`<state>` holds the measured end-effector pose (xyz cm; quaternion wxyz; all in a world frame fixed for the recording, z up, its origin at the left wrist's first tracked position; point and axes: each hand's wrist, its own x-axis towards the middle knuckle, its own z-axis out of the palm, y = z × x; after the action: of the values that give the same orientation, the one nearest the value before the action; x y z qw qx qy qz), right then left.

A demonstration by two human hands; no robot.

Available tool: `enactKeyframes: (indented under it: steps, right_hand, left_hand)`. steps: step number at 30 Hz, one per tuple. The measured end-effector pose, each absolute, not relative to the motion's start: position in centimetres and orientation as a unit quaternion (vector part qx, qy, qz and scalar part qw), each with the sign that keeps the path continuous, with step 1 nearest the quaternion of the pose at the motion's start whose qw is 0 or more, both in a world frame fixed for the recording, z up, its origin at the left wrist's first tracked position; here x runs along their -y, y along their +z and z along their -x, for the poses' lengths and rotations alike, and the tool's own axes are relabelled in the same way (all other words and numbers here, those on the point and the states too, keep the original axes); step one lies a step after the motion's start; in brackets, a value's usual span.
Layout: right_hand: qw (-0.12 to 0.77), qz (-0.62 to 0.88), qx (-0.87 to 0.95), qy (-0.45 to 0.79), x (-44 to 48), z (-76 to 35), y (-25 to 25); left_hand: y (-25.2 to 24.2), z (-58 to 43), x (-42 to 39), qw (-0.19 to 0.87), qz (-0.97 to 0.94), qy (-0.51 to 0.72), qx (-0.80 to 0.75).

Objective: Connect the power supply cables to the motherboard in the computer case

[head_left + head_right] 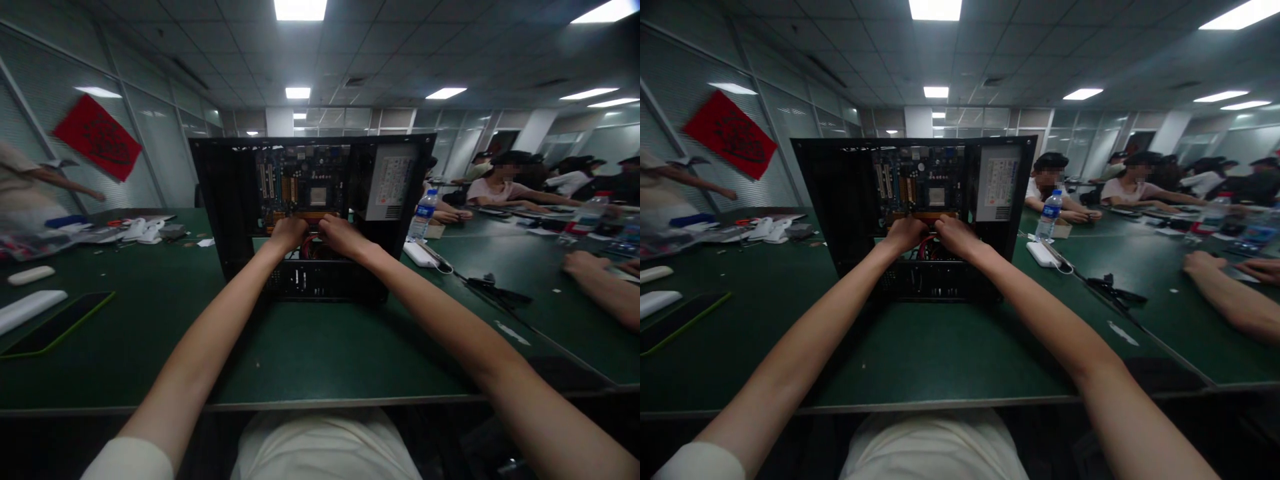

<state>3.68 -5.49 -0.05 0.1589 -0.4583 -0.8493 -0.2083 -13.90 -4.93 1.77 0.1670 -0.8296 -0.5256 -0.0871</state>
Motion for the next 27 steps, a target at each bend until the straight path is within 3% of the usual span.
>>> enactKeyframes:
  steps: [11, 27]
  right_hand:
    - [0.061, 0.409, 0.877, -0.246, 3.5, -3.2, -0.4]
    - [0.076, 0.424, 0.867, -0.248, 3.4, -3.0, -0.7]
  left_hand:
    - [1.3, 13.9, 4.6, 0.188, 0.832, -0.080, 0.516]
    - [1.0, 14.1, 4.7, 0.194, 0.846, -0.081, 0.489]
